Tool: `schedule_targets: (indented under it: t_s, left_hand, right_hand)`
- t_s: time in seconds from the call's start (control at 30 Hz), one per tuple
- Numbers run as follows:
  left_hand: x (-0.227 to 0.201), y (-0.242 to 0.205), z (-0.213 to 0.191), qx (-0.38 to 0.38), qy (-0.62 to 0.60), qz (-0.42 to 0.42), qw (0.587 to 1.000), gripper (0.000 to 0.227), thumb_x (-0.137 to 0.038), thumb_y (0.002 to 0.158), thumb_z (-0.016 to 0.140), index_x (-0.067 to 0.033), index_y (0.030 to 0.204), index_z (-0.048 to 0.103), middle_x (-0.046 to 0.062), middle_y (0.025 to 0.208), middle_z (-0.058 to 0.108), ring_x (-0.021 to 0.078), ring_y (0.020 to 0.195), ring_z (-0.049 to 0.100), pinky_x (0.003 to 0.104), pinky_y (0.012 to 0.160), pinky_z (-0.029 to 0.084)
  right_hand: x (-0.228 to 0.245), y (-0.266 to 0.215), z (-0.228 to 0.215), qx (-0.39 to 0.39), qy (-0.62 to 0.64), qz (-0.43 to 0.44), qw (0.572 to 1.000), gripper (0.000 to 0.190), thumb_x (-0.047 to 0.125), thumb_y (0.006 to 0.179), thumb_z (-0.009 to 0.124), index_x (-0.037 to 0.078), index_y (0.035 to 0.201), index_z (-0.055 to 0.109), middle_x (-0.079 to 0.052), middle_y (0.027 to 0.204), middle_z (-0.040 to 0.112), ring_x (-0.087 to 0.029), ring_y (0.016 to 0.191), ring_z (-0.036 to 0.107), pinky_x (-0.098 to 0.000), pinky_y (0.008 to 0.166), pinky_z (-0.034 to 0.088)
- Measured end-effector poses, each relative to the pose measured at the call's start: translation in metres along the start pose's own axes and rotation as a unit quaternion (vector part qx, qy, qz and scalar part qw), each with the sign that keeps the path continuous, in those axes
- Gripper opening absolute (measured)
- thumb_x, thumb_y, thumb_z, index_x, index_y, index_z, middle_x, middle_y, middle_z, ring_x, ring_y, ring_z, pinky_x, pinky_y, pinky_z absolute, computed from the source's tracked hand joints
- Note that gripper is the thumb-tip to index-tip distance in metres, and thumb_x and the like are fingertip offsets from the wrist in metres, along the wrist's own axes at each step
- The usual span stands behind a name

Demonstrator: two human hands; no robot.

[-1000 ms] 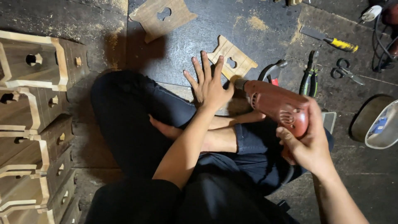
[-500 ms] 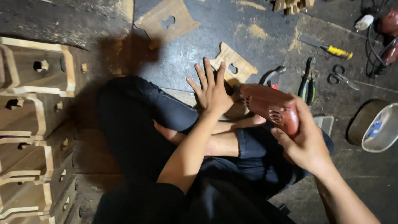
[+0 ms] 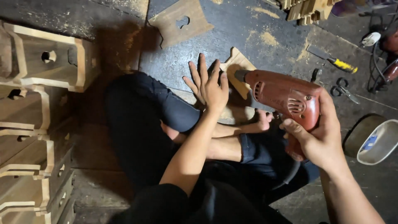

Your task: Drilling holes into small wooden components using a hand-held power drill while sitting on the floor.

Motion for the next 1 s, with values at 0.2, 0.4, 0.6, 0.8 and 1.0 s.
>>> schedule_targets:
  t_s: [0.2, 0.4, 0.6, 0.8, 1.0]
  left_hand:
    - [0.001, -0.003, 0.004, -0.003, 0.013, -0.001, 1.0, 0.045, -0.024, 0.093, 0.074, -0.0328, 0.137, 0.075, 0.002, 0.173, 0.033, 0.0343, 0.167, 0.017, 0.058, 0.132, -0.011]
    - [0.0, -0.002, 0.005, -0.009, 0.03, -0.012, 0.999, 0.038, -0.029, 0.096, 0.072, -0.0362, 0.133, 0.076, -0.001, 0.172, 0.034, 0.0325, 0.166, 0.02, 0.058, 0.133, -0.008]
    - [-0.001, 0.0, 0.004, -0.011, 0.037, -0.015, 0.999, 0.033, -0.034, 0.099, 0.072, -0.0359, 0.131, 0.077, -0.001, 0.172, 0.034, 0.0319, 0.166, 0.02, 0.057, 0.132, -0.009]
    - [-0.001, -0.001, 0.007, 0.06, 0.064, -0.011, 0.996, 0.061, -0.039, 0.081, 0.078, -0.0353, 0.141, 0.068, 0.0, 0.175, 0.025, 0.0358, 0.166, 0.012, 0.062, 0.131, -0.009]
    - [0.0, -0.006, 0.017, 0.116, 0.111, 0.028, 0.987, 0.089, -0.045, 0.073, 0.086, -0.0279, 0.156, 0.057, 0.001, 0.178, 0.018, 0.0407, 0.166, 0.005, 0.068, 0.129, -0.009]
  right_hand:
    - [0.005, 0.012, 0.013, 0.026, 0.051, 0.018, 0.998, 0.08, 0.0, 0.09, 0.071, 0.002, 0.159, 0.031, -0.021, 0.136, 0.053, -0.027, 0.079, 0.072, -0.0373, 0.058, 0.063]
    - [0.004, 0.015, 0.02, 0.051, 0.06, 0.019, 0.997, 0.081, -0.002, 0.09, 0.069, 0.003, 0.16, 0.029, -0.02, 0.129, 0.056, -0.026, 0.077, 0.072, -0.0367, 0.057, 0.063]
    - [0.016, 0.019, 0.023, 0.078, 0.043, -0.001, 0.996, 0.079, -0.002, 0.091, 0.067, 0.001, 0.16, 0.03, -0.016, 0.124, 0.054, -0.02, 0.071, 0.066, -0.0329, 0.056, 0.062]
    - [0.03, 0.025, 0.025, 0.096, -0.065, -0.04, 0.992, 0.085, 0.002, 0.087, 0.071, 0.001, 0.162, 0.031, -0.016, 0.146, 0.048, -0.024, 0.117, 0.057, -0.0355, 0.095, 0.049]
    - [0.047, 0.03, 0.035, 0.111, -0.09, 0.033, 0.989, 0.079, 0.003, 0.088, 0.067, 0.012, 0.159, 0.034, -0.013, 0.118, 0.059, -0.026, 0.072, 0.057, -0.0382, 0.063, 0.044]
Point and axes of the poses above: each hand's wrist, its own y-axis towards the middle knuckle, its own z-axis out of the palm, x = y × z, the point moved 8 cm from there along y, towards the middle knuckle
